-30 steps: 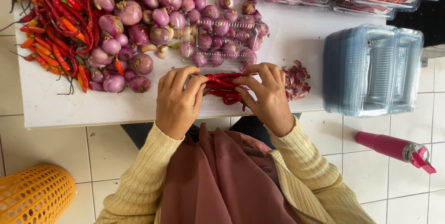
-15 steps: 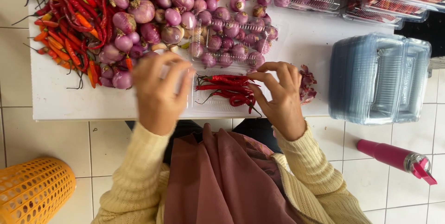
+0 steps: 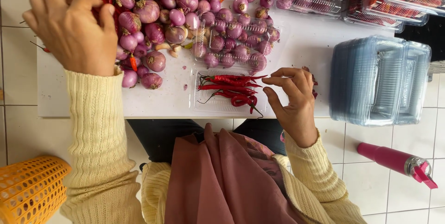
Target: The person sorts red chilies from a large pile of red onions and chilies on a table, placing them into a plastic container by hand before closing the container.
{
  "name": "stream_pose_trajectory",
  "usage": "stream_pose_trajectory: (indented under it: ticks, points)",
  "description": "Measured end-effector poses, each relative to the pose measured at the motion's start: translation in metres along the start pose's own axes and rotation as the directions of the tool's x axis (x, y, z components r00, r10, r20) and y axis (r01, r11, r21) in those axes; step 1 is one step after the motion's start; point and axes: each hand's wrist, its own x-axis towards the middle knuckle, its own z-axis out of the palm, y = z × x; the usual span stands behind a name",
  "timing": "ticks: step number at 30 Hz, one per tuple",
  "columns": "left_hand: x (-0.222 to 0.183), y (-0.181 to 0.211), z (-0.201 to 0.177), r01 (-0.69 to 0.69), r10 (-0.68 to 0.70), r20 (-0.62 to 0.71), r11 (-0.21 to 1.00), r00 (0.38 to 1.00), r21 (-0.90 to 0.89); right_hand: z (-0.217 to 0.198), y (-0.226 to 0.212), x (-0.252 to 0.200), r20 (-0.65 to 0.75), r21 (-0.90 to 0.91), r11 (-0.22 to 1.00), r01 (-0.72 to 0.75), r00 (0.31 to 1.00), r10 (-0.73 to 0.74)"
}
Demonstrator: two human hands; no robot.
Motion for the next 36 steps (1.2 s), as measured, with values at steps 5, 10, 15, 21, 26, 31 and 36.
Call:
stream_pose_trajectory:
  ticks: [5,10,15,21,26,31,36]
  points:
    - [-0.005,0.001,0.013,-0.044,0.034,0.073,0.989,0.997,0.143,0.0,0.004,0.0,0.002,0.015,1.0,0.0,1.0,0.0]
    - [-0.005,-0.001,0.007,0.039,-0.042,0.042,0.997,0.998,0.064,0.0,0.006,-0.002,-0.008,0.012,1.0,-0.014,1.0,0.014]
    - [0.008,0.052,-0.059,0.044,-0.04,0.023,0.97,0.999,-0.238,-0.002,0.005,0.0,-0.02,0.022,1.0,-0.01,1.0,0.01]
    - [-0.041,0.16,-0.068,-0.132,0.262,0.106,0.746,0.959,-0.653,-0.003,0.003,0.004,-0.028,0.068,0.998,-0.017,0.999,0.019]
    - [-0.09,0.188,-0.037,-0.212,0.391,0.158,0.746,0.907,-0.632,-0.006,-0.005,0.007,-0.057,0.137,0.991,0.002,0.998,0.006]
    - [-0.058,0.148,-0.045,-0.172,0.24,0.064,0.834,0.969,-0.525,-0.002,-0.002,0.005,-0.062,0.154,0.988,0.018,0.998,-0.009]
    - [-0.004,0.06,-0.056,0.004,-0.02,-0.033,0.905,0.999,-0.425,-0.003,-0.004,0.002,-0.002,0.112,0.994,-0.017,1.0,0.017]
